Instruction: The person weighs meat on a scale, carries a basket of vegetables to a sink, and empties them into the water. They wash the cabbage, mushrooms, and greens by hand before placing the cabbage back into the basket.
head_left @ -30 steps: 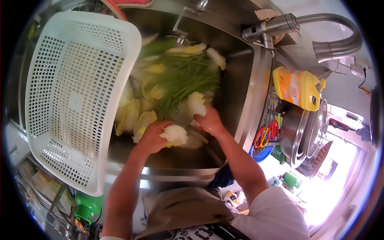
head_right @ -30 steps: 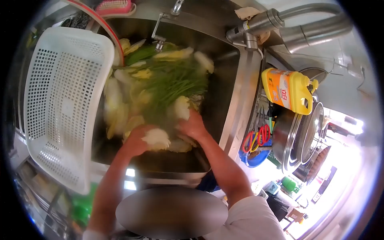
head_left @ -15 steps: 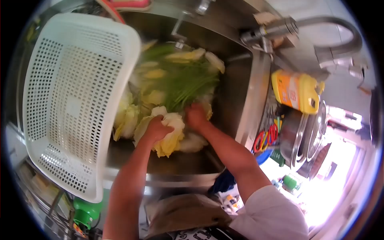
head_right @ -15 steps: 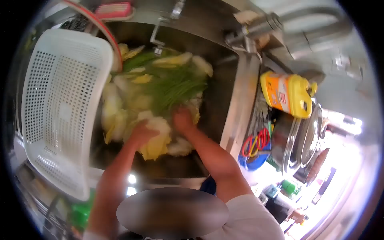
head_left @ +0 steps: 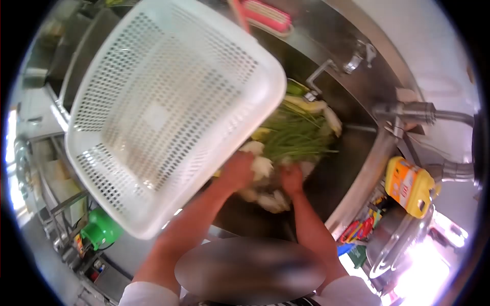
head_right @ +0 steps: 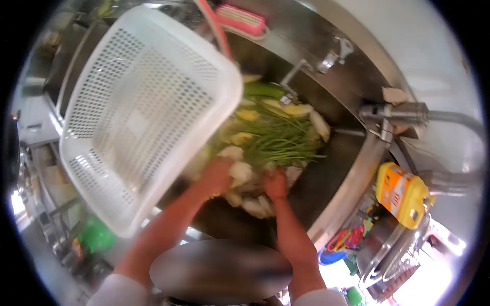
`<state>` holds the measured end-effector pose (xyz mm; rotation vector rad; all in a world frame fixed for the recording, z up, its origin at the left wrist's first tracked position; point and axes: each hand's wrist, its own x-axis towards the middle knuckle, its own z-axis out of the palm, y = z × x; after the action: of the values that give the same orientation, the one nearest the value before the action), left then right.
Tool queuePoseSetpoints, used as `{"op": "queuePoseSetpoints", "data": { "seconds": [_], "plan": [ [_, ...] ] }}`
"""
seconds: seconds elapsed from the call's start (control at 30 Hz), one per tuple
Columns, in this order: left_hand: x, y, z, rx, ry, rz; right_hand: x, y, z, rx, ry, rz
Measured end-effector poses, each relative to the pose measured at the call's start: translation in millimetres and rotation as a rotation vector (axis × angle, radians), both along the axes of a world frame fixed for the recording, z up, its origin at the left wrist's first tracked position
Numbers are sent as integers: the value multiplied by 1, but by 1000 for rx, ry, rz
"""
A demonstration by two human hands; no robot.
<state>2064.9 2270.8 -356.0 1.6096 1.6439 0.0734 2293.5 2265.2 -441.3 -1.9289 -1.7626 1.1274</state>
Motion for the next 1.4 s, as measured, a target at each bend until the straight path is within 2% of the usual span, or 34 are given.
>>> {"op": "queuePoseSetpoints", "data": {
  "seconds": [0.1, 0.2, 0.23, 0.33, 0.4, 0.47, 0.53, 0.57, 0.63, 0.67, 0.7, 0.77, 0.8, 0.87, 0.93, 1.03, 1.1, 1.17, 1.23, 1.27, 1.37, 1.4],
  "plan": [
    [-2, -12, 22, -64, -176, 45, 14, -49, -41, -29, -138, 140],
    [3, -23, 16, -32, -284, 87, 17, -52, -48, -58, 58, 435],
    [3, -25, 24, -61, -296, 112, 3, -36, -9, -232, 14, 323],
    [2, -36, 28, -142, -329, 170, -7, -14, -12, -332, 158, -99],
    [-1, -42, 29, -223, -360, 231, -4, -3, -16, -248, -30, -164],
    [-8, -43, 36, -296, -417, 299, 1, -5, -45, -119, -202, -165],
    [-13, -47, 34, -340, -504, 383, -14, -10, -55, -186, -361, 461],
    [-13, -51, 34, -264, -444, 395, -18, -13, -59, -221, -444, 773],
    [-11, -55, 36, -127, -353, 392, -20, -6, -64, -193, -238, 836],
    [-15, -63, 23, -50, -302, 265, -25, 4, -57, -204, -347, 573],
    [-20, -63, 3, -209, -385, 205, -26, 16, -51, -206, -461, 308],
    [-17, -51, 39, -304, -405, 396, 3, 20, -106, -172, -534, 259],
    [-16, -56, 29, -113, -451, 383, 2, 12, -97, -156, -283, 114],
    [-19, -54, 29, -266, -565, 472, -9, 6, -50, -126, -133, 38],
    [-20, -55, 40, -253, -569, 501, -22, 10, 17, -131, -332, 187],
    [-28, -63, 34, -105, -527, 462, -17, -2, 54, 273, -429, 62],
    [-32, -70, 28, -72, -551, 477, -29, -7, 69, 95, -414, 397],
    [-31, -71, 28, -137, -650, 548, -37, -28, 40, -110, -333, 479],
    [-27, -68, 33, -160, -627, 549, -34, -58, -59, -320, -177, 326],
    [-28, -68, 36, -175, -611, 545, -33, -63, -73, -392, -145, 451],
    [-26, -69, 32, -152, -507, 516, -29, -58, -68, -584, -20, 684],
    [-20, -67, 33, -159, -520, 507, -23, -44, -30, -642, 30, 666]
  ]
}}
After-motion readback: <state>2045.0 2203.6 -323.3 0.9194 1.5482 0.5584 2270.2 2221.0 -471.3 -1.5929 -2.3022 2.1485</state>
